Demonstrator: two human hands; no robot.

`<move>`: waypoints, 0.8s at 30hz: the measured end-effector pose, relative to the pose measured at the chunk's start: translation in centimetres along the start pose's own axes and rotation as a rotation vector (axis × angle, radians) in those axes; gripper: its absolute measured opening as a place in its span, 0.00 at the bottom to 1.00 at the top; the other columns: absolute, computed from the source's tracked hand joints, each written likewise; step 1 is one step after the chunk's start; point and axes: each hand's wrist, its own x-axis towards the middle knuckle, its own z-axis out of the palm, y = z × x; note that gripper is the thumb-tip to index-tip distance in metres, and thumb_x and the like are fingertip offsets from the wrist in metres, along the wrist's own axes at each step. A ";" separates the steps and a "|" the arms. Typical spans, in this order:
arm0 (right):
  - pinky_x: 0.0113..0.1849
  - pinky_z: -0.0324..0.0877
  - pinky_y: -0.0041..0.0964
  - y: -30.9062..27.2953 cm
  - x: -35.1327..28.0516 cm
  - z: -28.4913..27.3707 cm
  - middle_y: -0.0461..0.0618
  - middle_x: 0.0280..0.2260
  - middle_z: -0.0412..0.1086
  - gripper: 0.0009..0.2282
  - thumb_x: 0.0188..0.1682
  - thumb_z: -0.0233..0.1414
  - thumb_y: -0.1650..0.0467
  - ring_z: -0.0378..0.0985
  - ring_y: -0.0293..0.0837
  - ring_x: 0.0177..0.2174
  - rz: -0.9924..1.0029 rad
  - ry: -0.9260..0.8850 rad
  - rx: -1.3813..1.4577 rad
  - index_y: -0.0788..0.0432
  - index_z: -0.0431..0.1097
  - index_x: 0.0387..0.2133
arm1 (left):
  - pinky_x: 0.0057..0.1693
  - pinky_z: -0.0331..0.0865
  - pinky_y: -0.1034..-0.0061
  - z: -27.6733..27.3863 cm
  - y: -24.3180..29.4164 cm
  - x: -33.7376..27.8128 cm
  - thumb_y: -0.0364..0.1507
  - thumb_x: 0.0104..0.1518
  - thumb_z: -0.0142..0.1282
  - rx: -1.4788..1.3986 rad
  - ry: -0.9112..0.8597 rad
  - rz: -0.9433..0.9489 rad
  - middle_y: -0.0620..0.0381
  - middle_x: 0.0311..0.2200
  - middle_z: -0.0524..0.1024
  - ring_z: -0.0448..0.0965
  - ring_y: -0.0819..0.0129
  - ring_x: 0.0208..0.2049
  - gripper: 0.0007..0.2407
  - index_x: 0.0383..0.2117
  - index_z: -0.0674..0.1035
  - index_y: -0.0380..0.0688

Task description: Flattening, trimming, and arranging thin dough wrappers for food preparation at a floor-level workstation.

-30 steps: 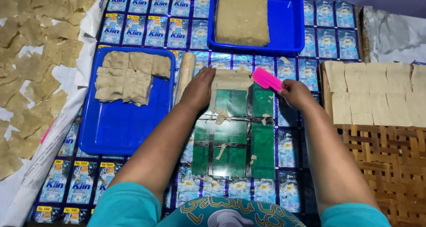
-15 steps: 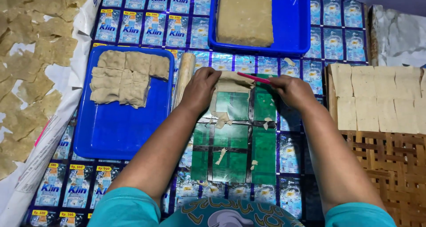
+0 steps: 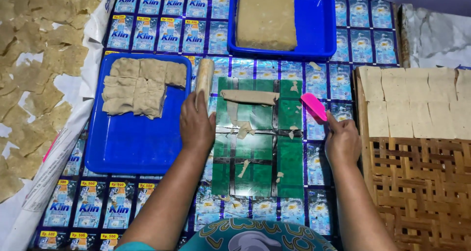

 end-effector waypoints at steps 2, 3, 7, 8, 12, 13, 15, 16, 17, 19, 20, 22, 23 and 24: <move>0.43 0.75 0.53 1.2 -1.0 2.7 0.45 0.41 0.64 0.22 0.49 0.56 0.67 0.74 0.56 0.45 0.003 0.009 -0.016 0.28 0.72 0.57 | 0.57 0.68 0.52 -0.1 0.1 -0.5 0.27 0.48 0.69 0.055 -0.034 -0.033 0.39 0.55 0.67 0.69 0.43 0.56 0.34 0.63 0.65 0.34; 0.44 0.74 0.52 1.9 -1.6 4.0 0.45 0.44 0.62 0.19 0.49 0.57 0.64 0.71 0.56 0.48 0.003 0.017 -0.032 0.28 0.74 0.55 | 0.56 0.69 0.55 -0.1 0.1 -0.9 0.27 0.47 0.69 0.112 -0.067 -0.069 0.40 0.53 0.68 0.70 0.45 0.55 0.36 0.64 0.63 0.32; 0.47 0.71 0.57 -0.4 -1.3 2.4 0.50 0.51 0.63 0.20 0.50 0.56 0.61 0.69 0.58 0.53 -0.003 -0.030 -0.048 0.38 0.72 0.58 | 0.38 0.73 0.63 2.9 -0.7 -0.8 0.25 0.53 0.56 0.364 0.152 0.013 0.47 0.33 0.73 0.75 0.52 0.36 0.22 0.56 0.72 0.29; 0.49 0.69 0.59 -1.2 -0.9 1.8 0.50 0.53 0.63 0.21 0.50 0.56 0.61 0.69 0.58 0.54 -0.021 -0.072 -0.018 0.38 0.70 0.59 | 0.35 0.73 0.63 4.1 -1.3 -1.1 0.26 0.48 0.58 0.390 0.156 0.004 0.47 0.29 0.73 0.75 0.52 0.32 0.23 0.52 0.74 0.28; 0.51 0.68 0.60 -4.8 0.4 -1.4 0.51 0.54 0.65 0.20 0.51 0.56 0.62 0.69 0.58 0.56 -0.127 -0.104 0.125 0.41 0.71 0.58 | 0.36 0.77 0.59 4.1 -1.4 -3.0 0.39 0.32 0.70 0.218 -0.132 -0.157 0.46 0.31 0.74 0.79 0.47 0.31 0.29 0.41 0.73 0.37; 0.51 0.68 0.60 -6.2 0.6 -3.0 0.51 0.54 0.65 0.20 0.51 0.56 0.62 0.69 0.58 0.56 -0.130 -0.103 0.125 0.41 0.71 0.58 | 0.36 0.77 0.59 2.3 -0.9 -3.3 0.39 0.32 0.70 0.219 -0.130 -0.159 0.46 0.31 0.74 0.79 0.47 0.31 0.29 0.41 0.73 0.37; 0.49 0.68 0.56 -8.7 0.9 -6.1 0.53 0.50 0.67 0.15 0.53 0.56 0.69 0.72 0.58 0.53 -0.333 0.129 0.353 0.49 0.75 0.53 | 0.43 0.75 0.57 -1.1 0.2 -4.0 0.39 0.37 0.70 0.098 -0.269 -0.212 0.46 0.35 0.74 0.79 0.44 0.37 0.26 0.42 0.74 0.40; 0.49 0.68 0.56 -9.8 1.1 -7.7 0.53 0.50 0.67 0.15 0.53 0.56 0.69 0.72 0.58 0.53 -0.332 0.127 0.353 0.49 0.75 0.53 | 0.43 0.75 0.57 -2.7 0.6 -3.9 0.39 0.37 0.70 0.099 -0.271 -0.212 0.46 0.35 0.74 0.79 0.44 0.37 0.26 0.42 0.74 0.40; 0.50 0.67 0.55 -10.9 1.3 -9.3 0.54 0.51 0.68 0.13 0.55 0.54 0.69 0.72 0.59 0.52 -0.457 0.229 0.393 0.51 0.75 0.52 | 0.46 0.73 0.54 -4.3 1.1 -3.8 0.37 0.39 0.69 0.035 -0.287 -0.097 0.45 0.37 0.73 0.77 0.42 0.40 0.27 0.46 0.74 0.39; 0.51 0.65 0.54 -12.8 2.1 -10.9 0.54 0.51 0.68 0.11 0.57 0.53 0.69 0.73 0.59 0.51 -0.582 0.333 0.435 0.53 0.75 0.51 | 0.50 0.71 0.52 -5.9 1.8 -3.1 0.34 0.41 0.69 -0.027 -0.300 0.018 0.44 0.39 0.73 0.75 0.41 0.44 0.28 0.51 0.74 0.39; 0.57 0.57 0.56 -13.5 2.7 -11.0 0.51 0.52 0.70 0.12 0.58 0.49 0.62 0.73 0.54 0.54 -0.680 0.360 0.346 0.50 0.75 0.50 | 0.56 0.66 0.52 -5.9 2.2 -2.4 0.37 0.43 0.68 -0.053 -0.333 0.162 0.47 0.41 0.73 0.74 0.44 0.46 0.28 0.52 0.74 0.43; 0.62 0.49 0.58 -14.4 3.9 -9.8 0.48 0.53 0.71 0.16 0.59 0.46 0.55 0.73 0.49 0.56 -0.778 0.386 0.256 0.47 0.75 0.48 | 0.62 0.60 0.51 -5.8 3.2 -0.7 0.40 0.45 0.66 -0.080 -0.364 0.305 0.50 0.42 0.73 0.73 0.48 0.49 0.27 0.54 0.74 0.48; 0.53 0.61 0.53 -14.5 4.6 -8.5 0.47 0.41 0.70 0.18 0.58 0.43 0.51 0.75 0.49 0.45 -0.835 0.328 0.190 0.49 0.72 0.42 | 0.63 0.58 0.50 -5.7 3.9 0.5 0.41 0.45 0.67 -0.090 -0.376 0.374 0.50 0.43 0.73 0.72 0.49 0.51 0.27 0.53 0.74 0.49; 0.44 0.72 0.47 -14.6 5.3 -7.2 0.46 0.30 0.69 0.22 0.56 0.39 0.48 0.78 0.48 0.35 -0.890 0.270 0.122 0.51 0.70 0.35 | 0.64 0.57 0.48 -5.6 4.7 1.7 0.41 0.46 0.67 -0.102 -0.389 0.443 0.51 0.44 0.73 0.71 0.51 0.52 0.26 0.53 0.74 0.51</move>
